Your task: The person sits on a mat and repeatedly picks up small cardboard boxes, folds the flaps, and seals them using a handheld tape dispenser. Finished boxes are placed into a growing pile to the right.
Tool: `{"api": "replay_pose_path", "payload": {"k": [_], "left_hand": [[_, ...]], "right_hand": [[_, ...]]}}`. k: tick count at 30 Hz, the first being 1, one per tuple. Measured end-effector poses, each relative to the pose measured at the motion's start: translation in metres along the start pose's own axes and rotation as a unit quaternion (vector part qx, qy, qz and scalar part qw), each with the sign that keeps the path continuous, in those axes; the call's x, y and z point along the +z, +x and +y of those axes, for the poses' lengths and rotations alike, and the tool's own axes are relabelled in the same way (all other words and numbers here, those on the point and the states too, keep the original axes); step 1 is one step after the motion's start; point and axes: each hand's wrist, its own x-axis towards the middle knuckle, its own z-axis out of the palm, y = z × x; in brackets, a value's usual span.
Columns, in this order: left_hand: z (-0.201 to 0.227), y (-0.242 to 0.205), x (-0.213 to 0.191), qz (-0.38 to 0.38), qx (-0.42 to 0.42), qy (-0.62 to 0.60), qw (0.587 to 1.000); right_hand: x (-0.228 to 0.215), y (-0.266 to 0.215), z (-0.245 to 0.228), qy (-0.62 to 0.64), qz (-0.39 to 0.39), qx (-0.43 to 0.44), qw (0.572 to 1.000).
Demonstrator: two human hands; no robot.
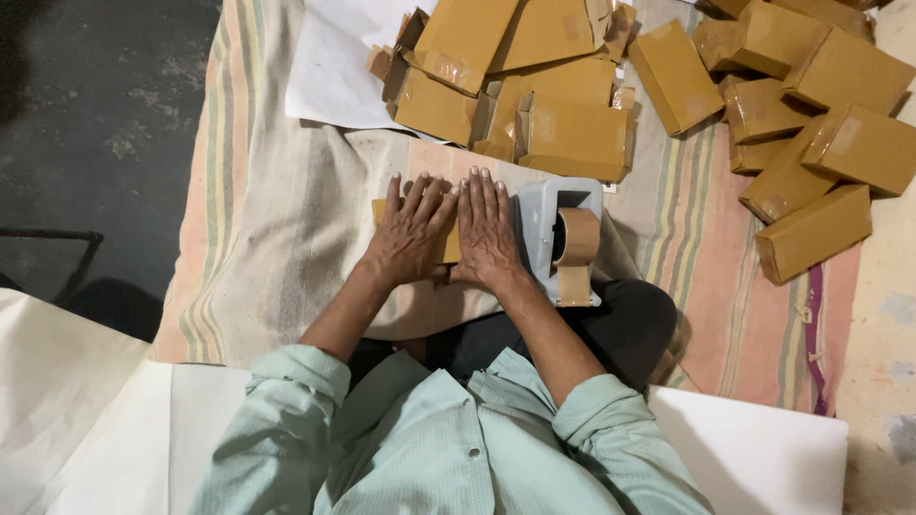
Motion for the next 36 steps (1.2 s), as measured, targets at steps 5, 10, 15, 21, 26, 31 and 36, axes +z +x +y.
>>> {"api": "replay_pose_path", "payload": {"k": [5,10,15,21,26,31,36], "left_hand": [[-0.003,-0.009,-0.005,0.010,0.015,-0.004,1.000],[-0.005,-0.023,0.001,0.086,0.018,-0.026,0.996],[-0.003,-0.022,-0.002,0.118,0.003,-0.034,0.992],[-0.003,-0.020,-0.007,0.068,-0.019,-0.070,0.995],[0.000,-0.022,-0.008,0.093,-0.039,-0.088,0.991],[0.004,-0.025,-0.007,0.133,-0.083,-0.066,0.985],[0.007,-0.027,-0.001,0.131,-0.113,-0.101,0.980]], "right_hand": [[-0.004,-0.003,-0.003,-0.003,-0.034,0.007,0.999],[-0.006,-0.011,-0.002,0.010,-0.025,0.005,1.000],[-0.001,-0.007,0.002,0.031,0.001,-0.003,1.000],[0.007,-0.007,0.002,-0.002,0.000,0.008,1.000],[0.007,-0.010,0.001,0.019,0.001,0.020,1.000],[0.008,-0.010,0.002,0.016,0.008,0.015,1.000],[0.008,-0.009,0.001,-0.006,-0.009,0.018,1.000]]}}
